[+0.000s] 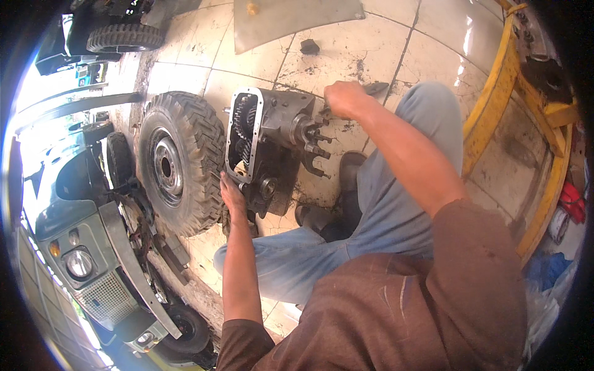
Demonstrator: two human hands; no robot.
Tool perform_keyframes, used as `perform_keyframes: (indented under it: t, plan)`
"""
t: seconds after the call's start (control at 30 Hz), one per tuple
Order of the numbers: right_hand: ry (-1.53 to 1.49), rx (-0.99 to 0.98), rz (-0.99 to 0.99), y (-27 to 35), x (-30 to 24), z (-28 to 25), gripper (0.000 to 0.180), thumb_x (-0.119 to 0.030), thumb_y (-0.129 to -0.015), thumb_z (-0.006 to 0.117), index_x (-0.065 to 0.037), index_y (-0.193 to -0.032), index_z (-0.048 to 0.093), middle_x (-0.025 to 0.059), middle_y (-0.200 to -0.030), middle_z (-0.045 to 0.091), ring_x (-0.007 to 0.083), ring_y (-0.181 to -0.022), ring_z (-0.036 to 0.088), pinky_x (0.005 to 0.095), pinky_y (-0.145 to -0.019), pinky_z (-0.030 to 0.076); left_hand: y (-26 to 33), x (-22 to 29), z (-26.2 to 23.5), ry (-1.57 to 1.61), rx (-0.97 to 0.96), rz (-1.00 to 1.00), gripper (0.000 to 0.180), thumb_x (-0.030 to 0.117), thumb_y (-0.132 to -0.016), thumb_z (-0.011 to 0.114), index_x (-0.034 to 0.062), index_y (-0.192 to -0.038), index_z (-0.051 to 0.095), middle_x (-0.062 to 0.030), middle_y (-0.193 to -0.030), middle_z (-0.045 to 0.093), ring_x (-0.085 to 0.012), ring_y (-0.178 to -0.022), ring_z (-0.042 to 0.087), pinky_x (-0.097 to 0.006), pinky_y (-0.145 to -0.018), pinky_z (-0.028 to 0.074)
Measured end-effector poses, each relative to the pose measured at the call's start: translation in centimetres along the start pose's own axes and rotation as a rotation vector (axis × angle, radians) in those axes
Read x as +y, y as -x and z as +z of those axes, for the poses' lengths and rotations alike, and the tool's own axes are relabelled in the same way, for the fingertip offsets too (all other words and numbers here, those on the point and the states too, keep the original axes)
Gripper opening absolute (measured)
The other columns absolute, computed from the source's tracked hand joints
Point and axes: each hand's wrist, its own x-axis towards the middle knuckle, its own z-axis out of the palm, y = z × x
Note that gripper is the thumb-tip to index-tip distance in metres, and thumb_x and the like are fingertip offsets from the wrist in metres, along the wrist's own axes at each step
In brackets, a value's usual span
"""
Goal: The person sits on the floor and works on a disassembled gearbox or differential housing. They use their hands to rotate the internal gears and shafts, checking for movement and alignment. The person manipulates the internal components directly without using external tools.
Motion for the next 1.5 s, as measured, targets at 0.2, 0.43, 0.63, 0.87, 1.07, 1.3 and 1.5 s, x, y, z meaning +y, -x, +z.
perform_keyframes:
  t: [0.2, 0.43, 0.63, 0.87, 1.07, 1.3, 1.5]
  plan:
    - [0.079, 0.2, -0.196, -0.5, -0.4, 0.3, 0.016, -0.004, -0.081, 0.061, -0.007, -0.088, 0.075, 0.017, -0.099, 0.073, 0.0334, -0.097, 0.071, 0.0434, -0.083, 0.057, -0.3, -0.2, 0.1, 0.029, -0.037, 0.01, 0.074, 0.057, -0.103, 0.041, -0.0072, -0.138, 0.054, -0.0301, -0.133, 0.06, -0.0422, -0.121, 0.058, -0.044, -0.103, 0.042]
    - [-0.051, 0.089, -0.067, -0.3, -0.6, -0.7, 0.015, -0.003, -0.079, 0.064, -0.003, -0.091, 0.073, 0.0182, -0.1, 0.072, 0.0348, -0.099, 0.07, 0.0434, -0.084, 0.057, -0.1, -0.1, 0.1, -0.008, -0.019, 0.042, 0.074, 0.057, -0.103, 0.04, -0.0076, -0.138, 0.054, -0.0299, -0.133, 0.059, -0.0419, -0.122, 0.058, -0.044, -0.104, 0.042]
    - [-0.216, 0.282, -0.271, 0.3, -1.4, -1.0, 0.019, -0.002, -0.08, 0.064, 0.001, -0.097, 0.072, 0.0234, -0.098, 0.072, 0.0356, -0.098, 0.071, 0.0438, -0.082, 0.058, 0.1, -0.3, 0.0, 0.033, -0.02, 0.036, 0.075, 0.057, -0.103, 0.04, -0.0085, -0.138, 0.053, -0.0301, -0.135, 0.058, -0.0417, -0.124, 0.057, -0.043, -0.105, 0.041]
    - [-0.342, 0.111, -0.126, 0.6, -0.8, -2.3, 0.02, -0.005, -0.085, 0.063, -0.002, -0.101, 0.074, 0.023, -0.103, 0.072, 0.0363, -0.101, 0.07, 0.0432, -0.087, 0.057, 0.2, 0.1, 0.0, -0.025, -0.013, 0.005, 0.074, 0.056, -0.104, 0.039, -0.0081, -0.138, 0.054, -0.0298, -0.135, 0.059, -0.0415, -0.125, 0.056, -0.043, -0.106, 0.041]
    - [-0.091, -0.032, 0.0, 0.8, -1.0, -0.9, 0.023, -0.01, -0.086, 0.062, -0.008, -0.105, 0.076, 0.0184, -0.105, 0.073, 0.0359, -0.1, 0.07, 0.0445, -0.087, 0.056, 0.1, -0.3, -0.2, 0.003, -0.016, 0.015, 0.074, 0.056, -0.103, 0.039, -0.0068, -0.139, 0.053, -0.0294, -0.137, 0.058, -0.0427, -0.127, 0.054, -0.043, -0.106, 0.04]
    - [-0.03, -0.064, -0.009, 0.2, -0.6, -0.5, 0.019, -0.02, -0.089, 0.066, -0.013, -0.104, 0.076, 0.0188, -0.101, 0.072, 0.0375, -0.099, 0.069, 0.0464, -0.085, 0.056, 0.0, 0.0, 0.1, 0.018, -0.02, 0.028, 0.073, 0.056, -0.103, 0.04, -0.0062, -0.139, 0.054, -0.0291, -0.137, 0.058, -0.0416, -0.127, 0.055, -0.043, -0.107, 0.04]
    - [-0.268, 0.072, -0.089, 0.7, -0.8, 0.2, 0.017, -0.014, -0.086, 0.067, -0.009, -0.1, 0.075, 0.0198, -0.099, 0.072, 0.0366, -0.097, 0.069, 0.047, -0.084, 0.056, -0.5, -0.9, -0.1, -0.018, -0.019, 0.023, 0.071, 0.055, -0.104, 0.04, -0.0056, -0.137, 0.055, -0.0293, -0.133, 0.06, -0.0417, -0.123, 0.057, -0.042, -0.104, 0.042]
